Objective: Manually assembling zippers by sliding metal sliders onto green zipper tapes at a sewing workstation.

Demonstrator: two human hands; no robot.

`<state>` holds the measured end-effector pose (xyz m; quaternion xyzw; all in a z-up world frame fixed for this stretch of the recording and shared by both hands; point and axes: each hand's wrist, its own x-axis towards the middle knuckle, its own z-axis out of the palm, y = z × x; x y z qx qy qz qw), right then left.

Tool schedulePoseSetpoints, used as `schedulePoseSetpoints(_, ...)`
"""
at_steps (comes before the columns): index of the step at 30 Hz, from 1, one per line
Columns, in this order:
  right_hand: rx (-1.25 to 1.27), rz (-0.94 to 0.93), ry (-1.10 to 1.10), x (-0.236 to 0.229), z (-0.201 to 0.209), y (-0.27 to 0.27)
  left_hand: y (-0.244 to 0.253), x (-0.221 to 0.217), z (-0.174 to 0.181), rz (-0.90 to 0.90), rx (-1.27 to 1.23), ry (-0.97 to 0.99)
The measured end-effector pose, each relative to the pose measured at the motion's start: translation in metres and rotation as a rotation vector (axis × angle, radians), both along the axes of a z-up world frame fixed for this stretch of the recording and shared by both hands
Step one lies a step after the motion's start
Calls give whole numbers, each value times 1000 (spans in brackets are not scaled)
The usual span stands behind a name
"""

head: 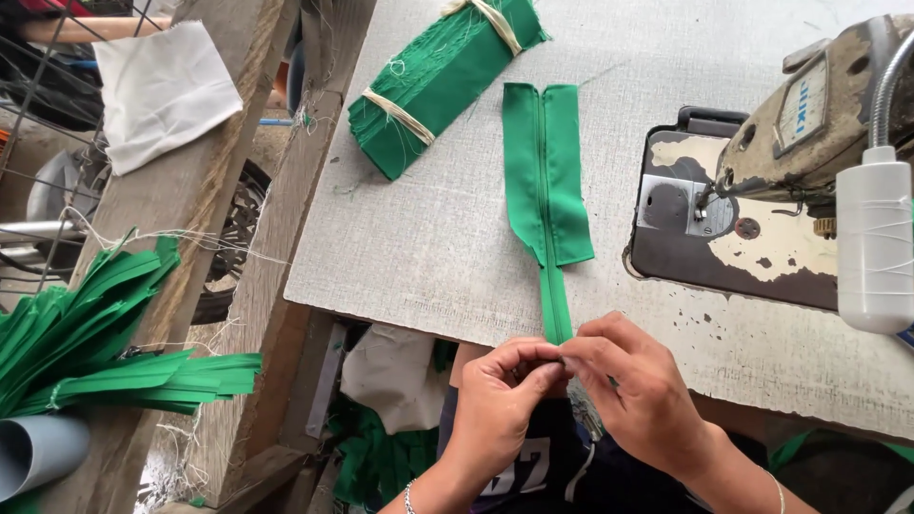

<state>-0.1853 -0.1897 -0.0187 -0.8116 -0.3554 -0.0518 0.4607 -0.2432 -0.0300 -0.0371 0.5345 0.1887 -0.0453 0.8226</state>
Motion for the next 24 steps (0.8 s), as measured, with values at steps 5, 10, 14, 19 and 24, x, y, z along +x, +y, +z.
schedulePoseSetpoints(5, 133, -69, 355, -5, -12, -6, 0, 0, -5, 25, -60, 58)
schedulePoseSetpoints(10, 105, -236, 890, 4, 0, -10, 1, 1, -2, 14, -61, 49)
schedulePoseSetpoints(14, -164, -130, 938, 18, 6, -13, 0, 0, 3, 11, 27, -37)
schedulePoseSetpoints(19, -261, -44, 1042, 36, 5, -14, 4, 0, 11, -27, 193, -124)
schedulePoseSetpoints(24, -426, 181, 963, 49, 6, -15, 9, 0, 13, -117, 312, -221)
